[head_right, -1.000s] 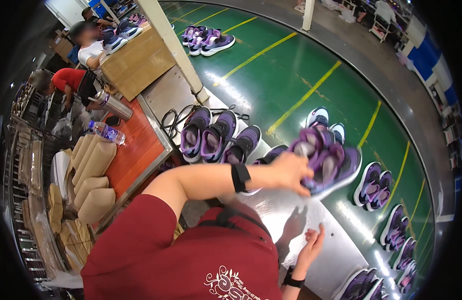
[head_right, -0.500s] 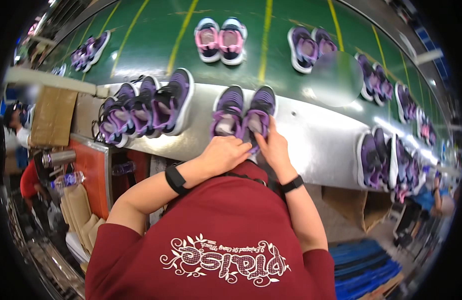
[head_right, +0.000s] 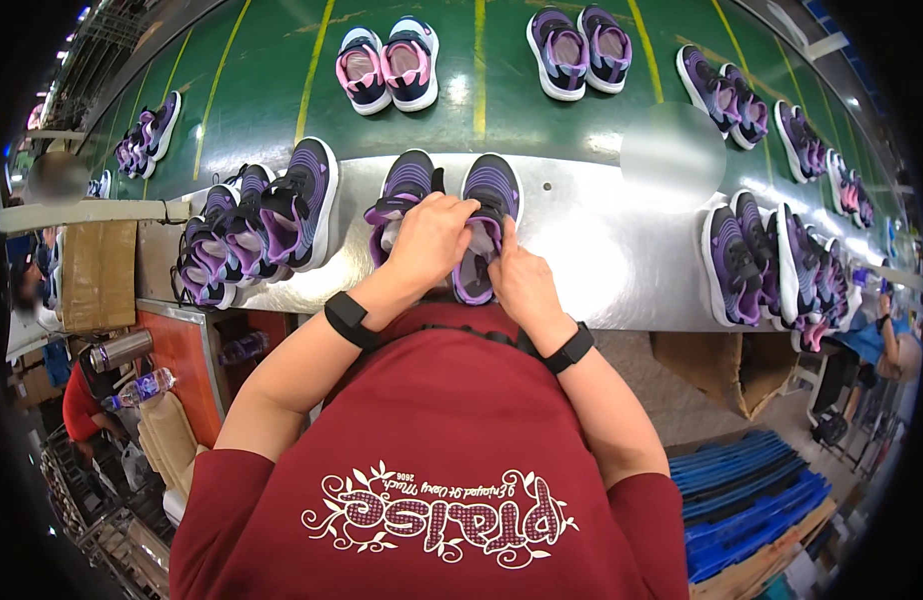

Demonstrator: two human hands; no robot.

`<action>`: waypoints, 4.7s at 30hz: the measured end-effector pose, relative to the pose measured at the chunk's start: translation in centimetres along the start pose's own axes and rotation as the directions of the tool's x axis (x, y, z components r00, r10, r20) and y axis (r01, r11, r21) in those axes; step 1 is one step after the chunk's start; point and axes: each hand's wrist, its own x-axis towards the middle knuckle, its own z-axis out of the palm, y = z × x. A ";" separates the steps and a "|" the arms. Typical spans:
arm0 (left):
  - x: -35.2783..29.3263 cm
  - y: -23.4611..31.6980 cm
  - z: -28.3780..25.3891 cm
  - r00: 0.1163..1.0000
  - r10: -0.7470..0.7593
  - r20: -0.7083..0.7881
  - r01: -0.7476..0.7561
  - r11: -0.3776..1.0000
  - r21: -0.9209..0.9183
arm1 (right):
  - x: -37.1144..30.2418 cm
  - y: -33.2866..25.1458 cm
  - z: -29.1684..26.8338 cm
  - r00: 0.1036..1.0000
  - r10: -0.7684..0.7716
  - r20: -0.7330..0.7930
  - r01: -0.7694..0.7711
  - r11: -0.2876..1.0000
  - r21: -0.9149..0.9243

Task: The recorder is inspecting and organizing shoes on a conveyor belt in a manufacturing facility.

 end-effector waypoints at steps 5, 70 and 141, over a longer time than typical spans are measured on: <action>1.4 2.0 1.3 0.997 -0.071 0.023 0.069 0.992 0.104 | 0.4 0.1 0.8 0.999 -0.050 0.007 0.051 0.988 -0.145; -1.0 0.6 -1.3 0.964 0.240 0.111 -0.241 0.971 -0.007 | 0.8 2.7 1.5 0.796 0.366 0.482 -0.601 0.384 0.701; -7.5 -6.5 -5.2 0.969 0.232 -0.088 -0.225 0.971 0.085 | 4.4 -8.9 2.9 0.990 -0.127 0.066 0.107 0.965 0.240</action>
